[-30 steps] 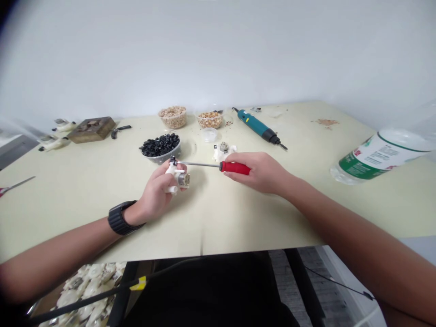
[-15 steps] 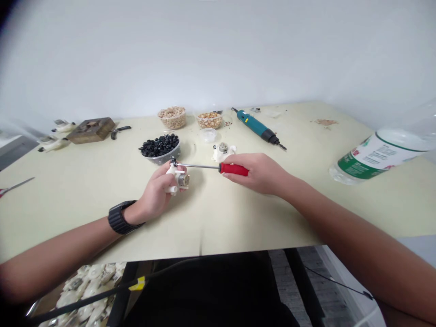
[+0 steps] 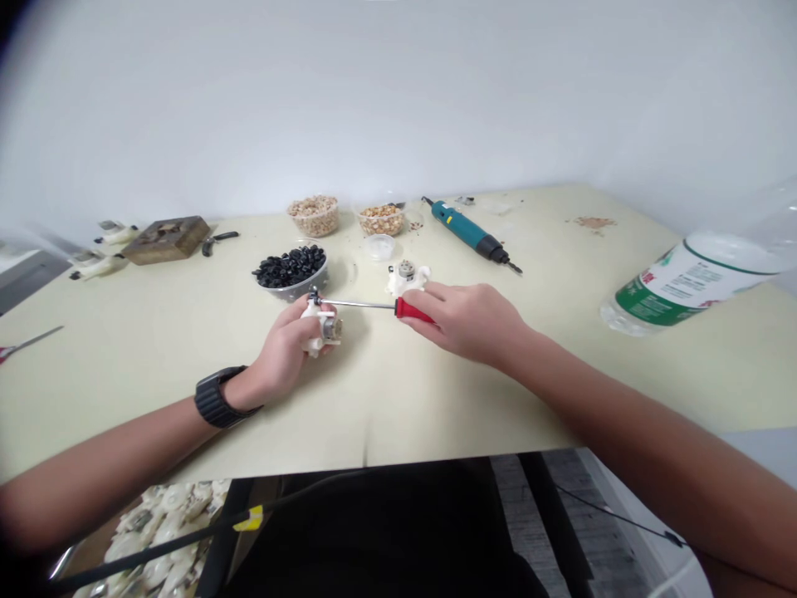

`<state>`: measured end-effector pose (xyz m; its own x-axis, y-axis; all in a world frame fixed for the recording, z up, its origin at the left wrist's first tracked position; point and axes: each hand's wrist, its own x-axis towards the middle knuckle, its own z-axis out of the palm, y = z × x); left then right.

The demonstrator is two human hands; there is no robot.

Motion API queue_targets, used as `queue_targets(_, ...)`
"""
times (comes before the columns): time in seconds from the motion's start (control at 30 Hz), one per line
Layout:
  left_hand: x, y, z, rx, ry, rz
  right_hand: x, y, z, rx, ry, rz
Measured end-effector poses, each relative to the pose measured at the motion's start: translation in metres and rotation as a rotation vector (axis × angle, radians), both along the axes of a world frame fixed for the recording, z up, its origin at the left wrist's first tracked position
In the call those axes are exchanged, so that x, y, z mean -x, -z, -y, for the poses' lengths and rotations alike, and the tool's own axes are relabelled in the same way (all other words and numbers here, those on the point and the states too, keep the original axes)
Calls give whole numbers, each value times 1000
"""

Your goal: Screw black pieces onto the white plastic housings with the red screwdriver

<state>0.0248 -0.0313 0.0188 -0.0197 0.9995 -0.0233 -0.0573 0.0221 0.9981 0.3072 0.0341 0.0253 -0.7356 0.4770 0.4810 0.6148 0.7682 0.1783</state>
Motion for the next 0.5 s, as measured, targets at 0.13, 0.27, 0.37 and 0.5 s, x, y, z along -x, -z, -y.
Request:
queue_targets(0.13,2,-3,0,-11,19,4,1,2,-1,116,-44,-70)
queue_targets(0.27,4,-10,0,-111,26,-143,2,-2,-1,426,-74,-182)
queue_targets(0.37,6,-11,-2,-173,22,-239,3,-7,-1,586,-43,-193)
queue_targets(0.5,7,-9,-4,-188,10,-259,3,-7,-1,565,-35,-211)
